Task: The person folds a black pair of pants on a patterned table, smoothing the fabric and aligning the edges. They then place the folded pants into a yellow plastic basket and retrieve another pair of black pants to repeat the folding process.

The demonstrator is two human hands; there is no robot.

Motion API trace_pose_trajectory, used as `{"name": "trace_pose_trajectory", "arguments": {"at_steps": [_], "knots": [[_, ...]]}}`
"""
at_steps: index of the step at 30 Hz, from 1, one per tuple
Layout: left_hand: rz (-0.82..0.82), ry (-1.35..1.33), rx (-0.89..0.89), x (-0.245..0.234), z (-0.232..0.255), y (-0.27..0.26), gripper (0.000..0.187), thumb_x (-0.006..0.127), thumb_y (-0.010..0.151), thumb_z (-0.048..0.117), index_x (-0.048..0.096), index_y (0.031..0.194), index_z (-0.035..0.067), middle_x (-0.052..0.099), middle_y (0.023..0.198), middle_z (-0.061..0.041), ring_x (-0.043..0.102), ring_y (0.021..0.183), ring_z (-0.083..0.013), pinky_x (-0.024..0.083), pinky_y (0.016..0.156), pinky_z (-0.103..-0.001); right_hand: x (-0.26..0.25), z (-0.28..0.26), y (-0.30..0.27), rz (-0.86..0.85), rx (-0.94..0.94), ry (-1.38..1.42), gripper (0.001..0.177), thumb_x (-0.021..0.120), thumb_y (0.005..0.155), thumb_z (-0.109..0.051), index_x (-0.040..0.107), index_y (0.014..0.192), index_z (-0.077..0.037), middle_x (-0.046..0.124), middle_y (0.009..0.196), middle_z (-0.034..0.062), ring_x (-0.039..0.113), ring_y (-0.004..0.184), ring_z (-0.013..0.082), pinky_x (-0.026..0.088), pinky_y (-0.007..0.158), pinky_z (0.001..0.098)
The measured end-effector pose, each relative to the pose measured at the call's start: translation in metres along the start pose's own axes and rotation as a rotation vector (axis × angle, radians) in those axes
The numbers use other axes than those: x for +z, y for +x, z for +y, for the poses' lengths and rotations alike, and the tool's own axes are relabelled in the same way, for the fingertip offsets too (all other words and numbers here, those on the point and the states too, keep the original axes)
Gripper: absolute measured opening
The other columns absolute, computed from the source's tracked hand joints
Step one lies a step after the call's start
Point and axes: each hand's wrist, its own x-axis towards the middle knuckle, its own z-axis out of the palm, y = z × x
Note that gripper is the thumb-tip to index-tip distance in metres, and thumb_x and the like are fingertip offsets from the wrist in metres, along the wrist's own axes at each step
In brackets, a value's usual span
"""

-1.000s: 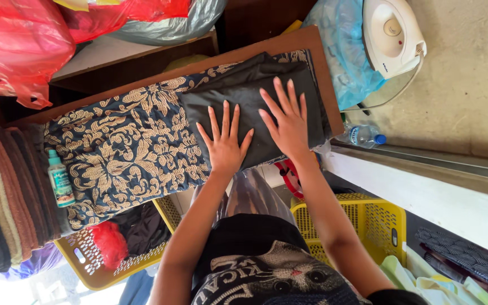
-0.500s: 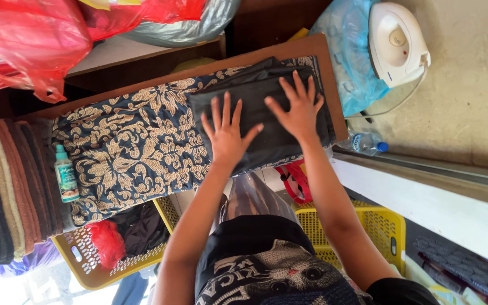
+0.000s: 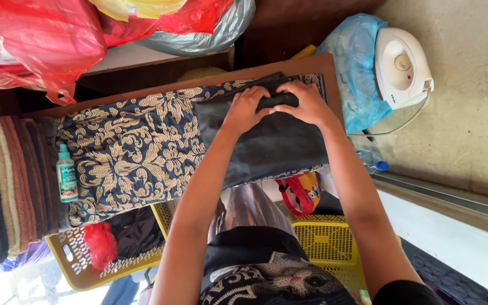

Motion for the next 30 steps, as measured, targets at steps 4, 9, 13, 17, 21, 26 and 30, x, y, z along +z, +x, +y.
{"name": "trace_pose_trajectory", "arguments": {"at_steps": [4,9,13,17,21,26,30], "knots": [[0.011,-0.028,-0.032,0.000,-0.003,0.009,0.043,0.076,0.089,0.040,0.065,0.117,0.009,0.073,0.105,-0.011,0.066,0.103,-0.0326,0.044,0.093,-0.045,0.002,0.011,0.007,-0.024,-0.016,-0.146,0.034,0.081,0.088,-0.041,0.073,0.093,-0.009,0.070,0.094,0.0115,0.066,0.096,0.0347,0.044,0.090,0.0468],[0.010,0.203,-0.072,-0.002,-0.012,0.011,0.043,0.070,0.092,0.053,0.074,0.095,0.010,0.074,0.085,-0.014,0.069,0.087,-0.0317,0.042,0.090,-0.047,-0.006,0.017,0.011,0.020,0.076,0.081,0.037,0.073,0.093,-0.044,0.074,0.091,-0.007,0.070,0.084,0.0153,0.067,0.077,0.0325,0.050,0.073,0.0408],[0.109,0.402,-0.127,0.009,-0.037,0.012,0.045,0.063,0.097,0.052,0.073,0.081,0.010,0.073,0.074,-0.011,0.069,0.080,-0.0289,0.042,0.098,-0.045,0.003,0.030,0.018,0.157,0.175,-0.296,0.054,0.072,0.102,-0.049,0.071,0.071,-0.004,0.065,0.068,0.0170,0.060,0.066,0.0358,0.048,0.082,0.0411],[0.182,0.588,-0.168,0.027,-0.056,0.005,0.045,0.059,0.106,0.049,0.070,0.086,0.009,0.069,0.070,-0.012,0.067,0.074,-0.0288,0.044,0.094,-0.040,0.015,0.044,0.012,0.336,0.032,-0.343,0.054,0.071,0.100,-0.048,0.070,0.066,-0.006,0.067,0.067,0.0125,0.062,0.067,0.0345,0.045,0.086,0.0431],[0.255,0.568,-0.162,0.022,-0.046,0.003,0.042,0.060,0.104,0.047,0.068,0.087,0.009,0.069,0.074,-0.010,0.067,0.081,-0.0279,0.043,0.093,-0.042,0.010,0.055,0.007,0.363,0.150,-0.379,0.050,0.074,0.102,-0.050,0.073,0.074,-0.008,0.070,0.078,0.0116,0.061,0.069,0.0315,0.042,0.085,0.0418],[0.291,0.424,-0.227,-0.004,0.011,-0.009,0.046,0.058,0.104,0.046,0.068,0.120,0.005,0.071,0.113,-0.010,0.062,0.116,-0.0278,0.039,0.105,-0.047,0.001,0.036,0.010,0.435,0.102,-0.403,0.035,0.079,0.098,-0.039,0.072,0.082,-0.009,0.069,0.093,0.0117,0.064,0.095,0.0326,0.037,0.093,0.0459],[0.270,0.370,-0.226,-0.024,0.048,-0.070,0.050,0.048,0.112,0.033,0.047,0.154,0.006,0.047,0.161,-0.010,0.034,0.155,-0.0277,0.017,0.126,-0.055,-0.005,-0.009,-0.032,0.563,0.151,-0.223,0.036,0.075,0.105,-0.032,0.065,0.130,-0.010,0.061,0.140,0.0139,0.056,0.133,0.0339,0.033,0.111,0.0494]]}}
